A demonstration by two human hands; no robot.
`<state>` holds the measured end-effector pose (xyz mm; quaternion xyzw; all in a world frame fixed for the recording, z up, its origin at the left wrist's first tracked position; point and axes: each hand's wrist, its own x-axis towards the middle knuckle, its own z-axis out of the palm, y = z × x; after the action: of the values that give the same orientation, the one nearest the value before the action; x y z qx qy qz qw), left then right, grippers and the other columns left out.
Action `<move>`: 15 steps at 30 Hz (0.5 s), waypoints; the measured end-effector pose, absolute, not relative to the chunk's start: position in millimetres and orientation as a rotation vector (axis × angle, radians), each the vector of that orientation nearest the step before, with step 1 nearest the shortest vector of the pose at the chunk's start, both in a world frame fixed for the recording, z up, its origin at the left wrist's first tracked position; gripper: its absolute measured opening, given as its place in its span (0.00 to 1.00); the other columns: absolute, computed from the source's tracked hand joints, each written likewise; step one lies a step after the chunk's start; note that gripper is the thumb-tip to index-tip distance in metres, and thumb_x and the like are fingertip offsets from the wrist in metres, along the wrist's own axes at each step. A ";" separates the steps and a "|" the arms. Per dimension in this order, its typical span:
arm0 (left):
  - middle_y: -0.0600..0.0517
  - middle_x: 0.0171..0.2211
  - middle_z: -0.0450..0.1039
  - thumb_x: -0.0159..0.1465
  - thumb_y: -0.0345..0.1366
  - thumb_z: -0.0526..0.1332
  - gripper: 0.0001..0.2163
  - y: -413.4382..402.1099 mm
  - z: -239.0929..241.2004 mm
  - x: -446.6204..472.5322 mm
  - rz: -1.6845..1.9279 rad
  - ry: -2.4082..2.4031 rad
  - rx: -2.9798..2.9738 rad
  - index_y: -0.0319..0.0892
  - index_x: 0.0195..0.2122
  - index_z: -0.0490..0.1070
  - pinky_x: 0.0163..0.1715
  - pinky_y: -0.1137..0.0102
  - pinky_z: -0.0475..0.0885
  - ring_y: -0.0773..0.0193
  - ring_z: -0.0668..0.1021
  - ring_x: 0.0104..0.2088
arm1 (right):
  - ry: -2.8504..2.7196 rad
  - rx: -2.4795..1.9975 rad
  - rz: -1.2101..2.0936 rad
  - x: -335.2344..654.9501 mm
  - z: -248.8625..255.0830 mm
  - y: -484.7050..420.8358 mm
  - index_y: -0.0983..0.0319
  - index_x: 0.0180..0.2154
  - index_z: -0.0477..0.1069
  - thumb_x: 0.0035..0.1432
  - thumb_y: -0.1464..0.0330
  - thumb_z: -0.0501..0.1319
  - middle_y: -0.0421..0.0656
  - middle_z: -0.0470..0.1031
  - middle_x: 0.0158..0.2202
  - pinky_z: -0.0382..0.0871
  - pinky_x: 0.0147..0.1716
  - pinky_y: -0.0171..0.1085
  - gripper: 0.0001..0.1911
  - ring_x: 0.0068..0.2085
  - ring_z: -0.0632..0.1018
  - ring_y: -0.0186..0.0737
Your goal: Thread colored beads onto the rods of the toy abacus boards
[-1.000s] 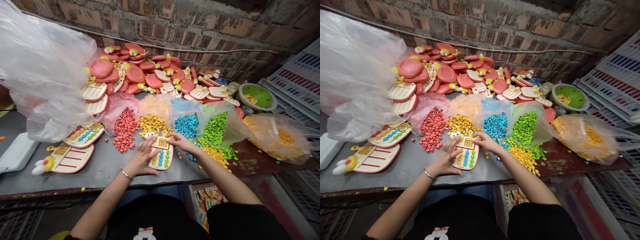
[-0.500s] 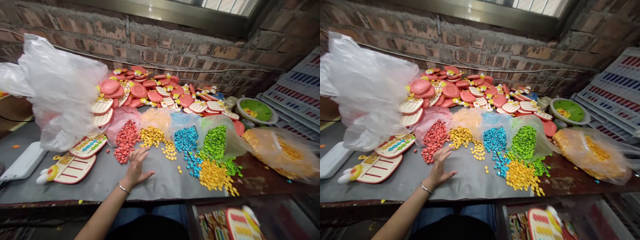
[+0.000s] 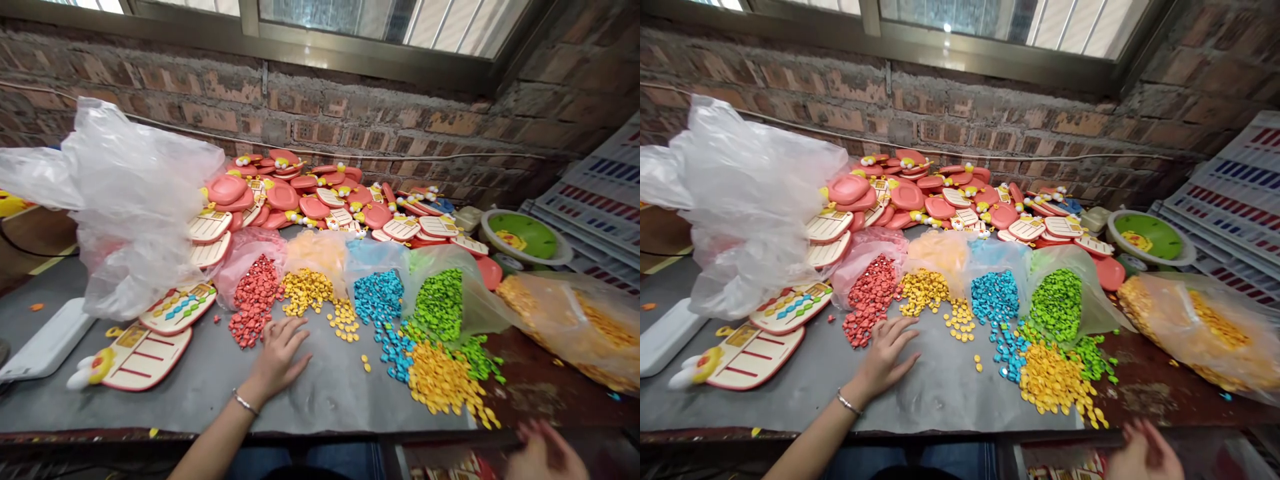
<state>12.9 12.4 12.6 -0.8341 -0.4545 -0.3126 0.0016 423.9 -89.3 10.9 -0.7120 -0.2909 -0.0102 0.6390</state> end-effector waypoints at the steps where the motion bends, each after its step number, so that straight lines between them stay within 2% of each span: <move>1: 0.46 0.54 0.73 0.65 0.37 0.57 0.10 12.4 12.3 13.1 -0.971 -1.425 -2.624 0.44 0.45 0.72 0.51 0.58 0.59 0.54 0.72 0.53 | -0.720 -1.549 -0.126 414.1 22.7 -61.0 0.55 0.36 0.75 0.54 0.55 0.63 0.46 0.75 0.32 0.74 0.29 0.51 0.12 0.31 0.78 0.51; 3: 0.47 0.54 0.73 0.66 0.39 0.57 0.10 12.3 10.2 13.7 -0.973 -1.415 -2.628 0.44 0.45 0.72 0.51 0.59 0.59 0.55 0.72 0.53 | -0.998 -1.347 -0.263 383.7 55.9 4.7 0.58 0.34 0.75 0.56 0.60 0.62 0.45 0.76 0.33 0.75 0.35 0.49 0.09 0.32 0.78 0.46; 6: 0.47 0.53 0.73 0.66 0.41 0.58 0.10 12.9 4.3 15.2 -1.011 -1.382 -2.618 0.45 0.45 0.72 0.51 0.58 0.58 0.55 0.72 0.53 | -1.601 -1.206 -0.109 324.4 109.8 119.4 0.59 0.36 0.76 0.60 0.63 0.58 0.45 0.78 0.34 0.73 0.42 0.43 0.09 0.37 0.79 0.43; 8: 0.47 0.52 0.74 0.66 0.41 0.58 0.09 14.2 0.2 16.3 -1.032 -1.348 -2.615 0.44 0.44 0.72 0.51 0.58 0.58 0.55 0.73 0.52 | -1.896 -1.350 0.083 285.8 131.8 197.9 0.61 0.41 0.75 0.63 0.65 0.56 0.47 0.78 0.41 0.72 0.44 0.39 0.11 0.42 0.78 0.42; 10: 0.47 0.51 0.75 0.66 0.39 0.58 0.08 15.9 -2.6 17.3 -1.048 -1.325 -2.606 0.44 0.43 0.72 0.50 0.58 0.57 0.56 0.73 0.51 | -2.107 -1.726 0.261 254.2 136.7 267.7 0.61 0.47 0.73 0.64 0.65 0.56 0.46 0.77 0.47 0.69 0.47 0.35 0.13 0.47 0.77 0.40; 12: 0.48 0.51 0.75 0.66 0.38 0.58 0.08 17.4 -3.7 17.9 -1.063 -1.313 -2.586 0.43 0.42 0.72 0.49 0.59 0.57 0.56 0.73 0.50 | -2.121 -1.897 0.296 231.4 127.3 321.3 0.62 0.50 0.72 0.62 0.65 0.59 0.49 0.75 0.51 0.68 0.49 0.38 0.16 0.50 0.76 0.44; 15: 0.48 0.50 0.76 0.66 0.38 0.58 0.07 18.5 -3.2 18.3 -1.067 -1.312 -2.554 0.43 0.42 0.72 0.49 0.59 0.57 0.57 0.74 0.49 | -2.030 -2.149 0.282 210.3 100.9 369.4 0.66 0.56 0.67 0.58 0.60 0.63 0.58 0.70 0.56 0.64 0.52 0.48 0.27 0.56 0.71 0.56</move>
<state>18.3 18.5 -3.2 -0.8332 -0.4280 -0.3479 0.0392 210.3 369.4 100.9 -0.7210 -0.6811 0.0946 0.0857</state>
